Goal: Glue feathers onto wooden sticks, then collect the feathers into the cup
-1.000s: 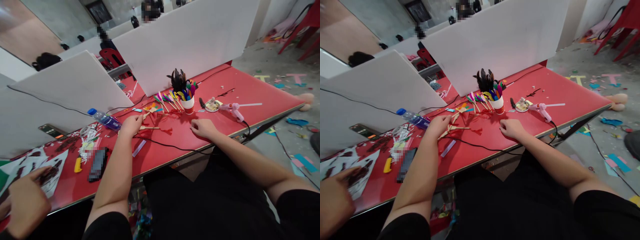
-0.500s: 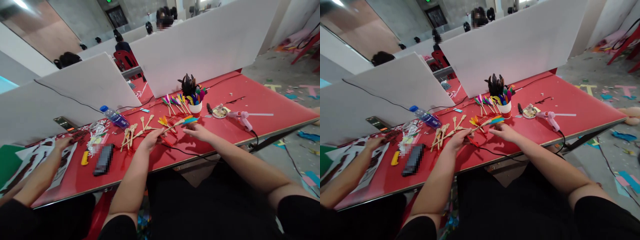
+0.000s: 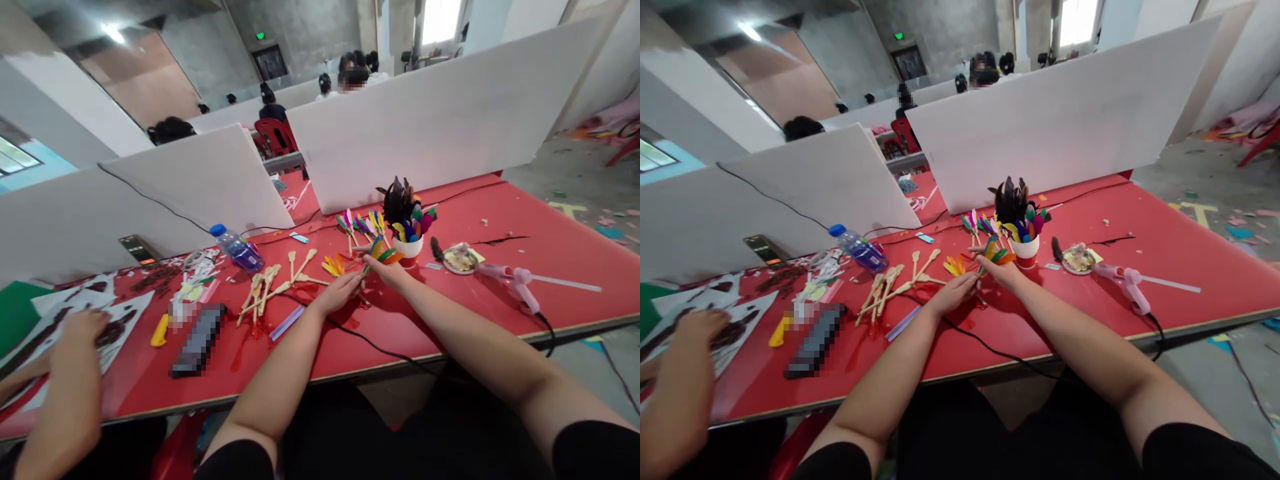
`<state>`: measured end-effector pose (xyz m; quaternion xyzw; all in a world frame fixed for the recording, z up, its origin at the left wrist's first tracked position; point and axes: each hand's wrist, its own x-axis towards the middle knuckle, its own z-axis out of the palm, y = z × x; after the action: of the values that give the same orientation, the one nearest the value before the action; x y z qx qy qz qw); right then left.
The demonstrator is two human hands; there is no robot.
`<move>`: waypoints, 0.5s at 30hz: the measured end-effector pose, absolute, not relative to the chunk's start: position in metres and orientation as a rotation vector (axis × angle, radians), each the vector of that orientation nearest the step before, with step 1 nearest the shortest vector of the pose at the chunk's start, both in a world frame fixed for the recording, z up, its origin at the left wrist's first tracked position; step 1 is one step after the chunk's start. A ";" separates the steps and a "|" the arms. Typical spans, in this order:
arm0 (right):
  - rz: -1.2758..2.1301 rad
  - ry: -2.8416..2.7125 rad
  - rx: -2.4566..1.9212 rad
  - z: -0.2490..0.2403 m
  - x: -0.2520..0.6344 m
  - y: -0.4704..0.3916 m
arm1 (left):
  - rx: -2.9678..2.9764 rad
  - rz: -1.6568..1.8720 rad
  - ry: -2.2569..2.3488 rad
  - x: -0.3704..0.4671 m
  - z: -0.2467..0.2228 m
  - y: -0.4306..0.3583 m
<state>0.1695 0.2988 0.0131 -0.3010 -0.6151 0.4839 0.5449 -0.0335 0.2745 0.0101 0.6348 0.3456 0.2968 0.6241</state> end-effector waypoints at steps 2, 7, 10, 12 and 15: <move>1.150 -1.547 -0.675 0.014 0.172 0.300 | 1.462 0.642 0.798 -0.033 0.008 0.270; 1.010 -1.702 -0.667 0.021 0.177 0.303 | 1.354 0.597 0.814 -0.033 0.009 0.268; 0.907 -1.759 -0.678 0.025 0.179 0.299 | 1.296 0.562 0.785 -0.032 0.012 0.266; 0.831 -1.831 -0.672 0.029 0.181 0.295 | 1.266 0.560 0.767 -0.031 0.014 0.265; 0.701 -1.951 -0.658 0.037 0.183 0.288 | 1.222 0.568 0.748 -0.030 0.018 0.263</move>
<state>0.1826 0.2883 0.0369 -0.2679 -0.7941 0.2855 0.4649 -0.0299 0.2633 0.0177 0.5522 0.3380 0.2568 0.7175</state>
